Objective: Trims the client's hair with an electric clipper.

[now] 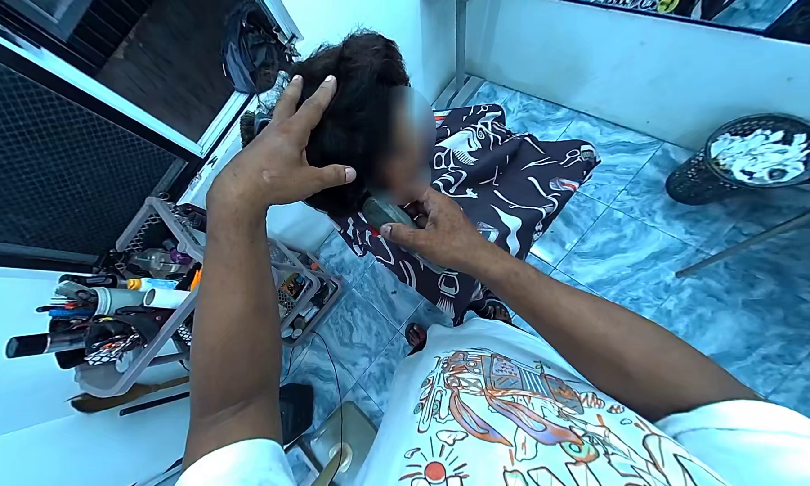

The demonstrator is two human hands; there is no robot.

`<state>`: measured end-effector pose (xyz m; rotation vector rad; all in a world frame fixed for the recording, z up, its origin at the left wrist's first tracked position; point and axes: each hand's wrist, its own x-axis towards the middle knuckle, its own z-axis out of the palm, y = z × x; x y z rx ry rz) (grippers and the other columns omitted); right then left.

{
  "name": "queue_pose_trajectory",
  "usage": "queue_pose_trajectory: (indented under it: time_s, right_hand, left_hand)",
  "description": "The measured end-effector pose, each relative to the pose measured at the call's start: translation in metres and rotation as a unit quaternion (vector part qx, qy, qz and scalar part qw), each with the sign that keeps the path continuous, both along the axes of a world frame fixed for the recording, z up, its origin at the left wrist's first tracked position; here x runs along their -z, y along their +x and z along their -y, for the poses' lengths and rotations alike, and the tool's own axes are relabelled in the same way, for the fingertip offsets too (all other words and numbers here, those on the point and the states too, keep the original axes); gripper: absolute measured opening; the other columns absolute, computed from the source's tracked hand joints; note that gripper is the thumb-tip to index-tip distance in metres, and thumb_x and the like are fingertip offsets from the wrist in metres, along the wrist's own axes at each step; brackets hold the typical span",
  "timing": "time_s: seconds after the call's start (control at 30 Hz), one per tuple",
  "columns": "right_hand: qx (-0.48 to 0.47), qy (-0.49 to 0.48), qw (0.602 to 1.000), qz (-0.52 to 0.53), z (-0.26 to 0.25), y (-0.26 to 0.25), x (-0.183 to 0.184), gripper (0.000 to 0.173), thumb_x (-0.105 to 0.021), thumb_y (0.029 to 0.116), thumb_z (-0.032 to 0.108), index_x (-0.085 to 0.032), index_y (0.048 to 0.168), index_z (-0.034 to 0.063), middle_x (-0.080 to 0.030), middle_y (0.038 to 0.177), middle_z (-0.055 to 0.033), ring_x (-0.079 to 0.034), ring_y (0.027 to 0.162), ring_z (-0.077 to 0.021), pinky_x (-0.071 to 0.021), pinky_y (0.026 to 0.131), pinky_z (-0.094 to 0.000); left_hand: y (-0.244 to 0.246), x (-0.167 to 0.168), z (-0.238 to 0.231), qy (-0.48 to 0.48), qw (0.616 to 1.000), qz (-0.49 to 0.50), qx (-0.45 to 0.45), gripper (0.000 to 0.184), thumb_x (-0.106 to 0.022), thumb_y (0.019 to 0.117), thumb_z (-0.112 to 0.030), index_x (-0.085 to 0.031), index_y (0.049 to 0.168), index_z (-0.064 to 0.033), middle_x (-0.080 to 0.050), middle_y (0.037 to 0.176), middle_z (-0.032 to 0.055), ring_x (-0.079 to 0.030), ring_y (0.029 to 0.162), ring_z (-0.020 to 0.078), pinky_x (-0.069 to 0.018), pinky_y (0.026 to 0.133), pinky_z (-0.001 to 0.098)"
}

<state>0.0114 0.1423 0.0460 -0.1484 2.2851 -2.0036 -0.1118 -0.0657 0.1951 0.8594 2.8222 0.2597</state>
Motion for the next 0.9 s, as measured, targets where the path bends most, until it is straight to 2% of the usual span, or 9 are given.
queue_pose_trajectory:
  time_s: [0.3,0.37,0.43,0.47,0.53,0.57,0.73,0.83,0.9]
  right_hand:
    - [-0.008,-0.005,1.000,0.009,0.005,0.006,-0.004,0.046,-0.079,0.0894,0.038,-0.062,0.121,0.0088,-0.070,0.092,-0.0059,-0.069,0.075,-0.0161,-0.0609,0.068,-0.0382]
    - [-0.022,-0.024,0.999,0.038,-0.001,0.020,0.006,0.045,-0.079,0.0905,0.038,-0.062,0.119,0.0075,-0.068,0.091,-0.0094,-0.067,0.072,-0.0204,-0.0600,0.065,-0.0422]
    - [-0.036,-0.103,0.985,0.136,-0.021,0.047,0.032,0.045,-0.078,0.0921,0.034,-0.060,0.120,0.0043,-0.069,0.095,-0.0136,-0.070,0.073,-0.0248,-0.0636,0.066,-0.0431]
    - [-0.023,-0.149,0.969,0.194,-0.033,0.062,0.043,0.044,-0.077,0.0933,0.030,-0.059,0.123,0.0023,-0.069,0.098,-0.0150,-0.071,0.076,-0.0262,-0.0640,0.067,-0.0427]
    - [0.031,-0.222,0.932,0.284,-0.056,0.091,0.059,0.045,-0.073,0.0957,0.026,-0.055,0.128,0.0016,-0.069,0.101,-0.0166,-0.072,0.077,-0.0288,-0.0645,0.064,-0.0435]
    - [0.057,-0.257,0.914,0.308,-0.067,0.103,0.064,0.044,-0.070,0.0973,0.026,-0.054,0.130,0.0020,-0.069,0.101,-0.0175,-0.073,0.077,-0.0303,-0.0646,0.063,-0.0454]
    - [0.117,-0.453,0.838,0.283,-0.136,0.144,0.057,0.040,-0.044,0.1048,0.045,-0.061,0.127,0.0153,-0.072,0.104,-0.0086,-0.069,0.071,-0.0159,-0.0596,0.055,-0.0305]
    - [0.133,-0.497,0.843,0.156,-0.184,0.173,0.069,0.046,-0.064,0.0958,0.052,-0.066,0.128,0.0189,-0.072,0.103,-0.0050,-0.069,0.070,-0.0130,-0.0585,0.054,-0.0269]
    - [0.191,-0.373,0.903,0.099,-0.209,0.185,0.095,0.059,-0.075,0.0869,0.058,-0.059,0.128,0.0188,-0.069,0.101,-0.0038,-0.067,0.068,-0.0147,-0.0580,0.053,-0.0302]
  left_hand:
    - [0.000,0.004,0.001,0.010,1.000,-0.008,0.006,0.107,-0.069,0.0835,-0.069,-0.014,0.167,-0.0324,-0.005,0.173,0.0173,-0.019,0.158,0.0341,-0.0306,0.121,0.0590]
    - [0.002,0.005,0.011,0.129,0.991,-0.033,0.029,0.102,-0.057,0.0928,-0.070,-0.008,0.168,-0.0216,-0.008,0.174,0.0118,-0.017,0.159,0.0249,-0.0251,0.128,0.0505]
    - [0.011,0.011,0.027,0.414,0.901,-0.105,0.068,0.081,-0.044,0.1067,-0.051,-0.014,0.164,-0.0023,-0.028,0.168,0.0145,-0.037,0.151,0.0246,-0.0392,0.122,0.0446]
    - [0.019,0.016,0.027,0.579,0.797,-0.151,0.077,0.062,-0.034,0.1105,-0.044,-0.032,0.154,-0.0001,-0.053,0.149,0.0160,-0.059,0.130,0.0293,-0.0540,0.104,0.0472]
    - [0.052,0.027,0.010,0.765,0.617,-0.151,0.110,0.070,-0.014,0.1064,-0.062,-0.058,0.118,-0.0087,-0.074,0.100,0.0128,-0.072,0.083,0.0304,-0.0623,0.068,0.0474]
    - [0.068,0.042,-0.001,0.780,0.600,-0.117,0.132,0.076,-0.016,0.1015,-0.072,-0.066,0.111,-0.0150,-0.074,0.090,0.0068,-0.072,0.072,0.0254,-0.0630,0.061,0.0428]
    - [0.093,0.180,-0.020,0.652,0.753,-0.038,0.077,0.052,-0.039,0.1044,-0.064,-0.069,0.106,-0.0215,-0.072,0.083,-0.0030,-0.069,0.065,0.0133,-0.0630,0.059,0.0346]
    - [0.119,0.230,-0.015,0.505,0.863,0.014,0.006,0.056,-0.045,0.1069,-0.052,-0.066,0.089,-0.0033,-0.069,0.072,0.0064,-0.067,0.057,0.0140,-0.0604,0.053,0.0354]
    - [0.132,0.224,-0.034,0.498,0.865,-0.028,0.059,0.051,-0.052,0.1058,-0.046,-0.067,0.083,-0.0033,-0.068,0.072,0.0047,-0.065,0.062,0.0096,-0.0589,0.058,0.0298]
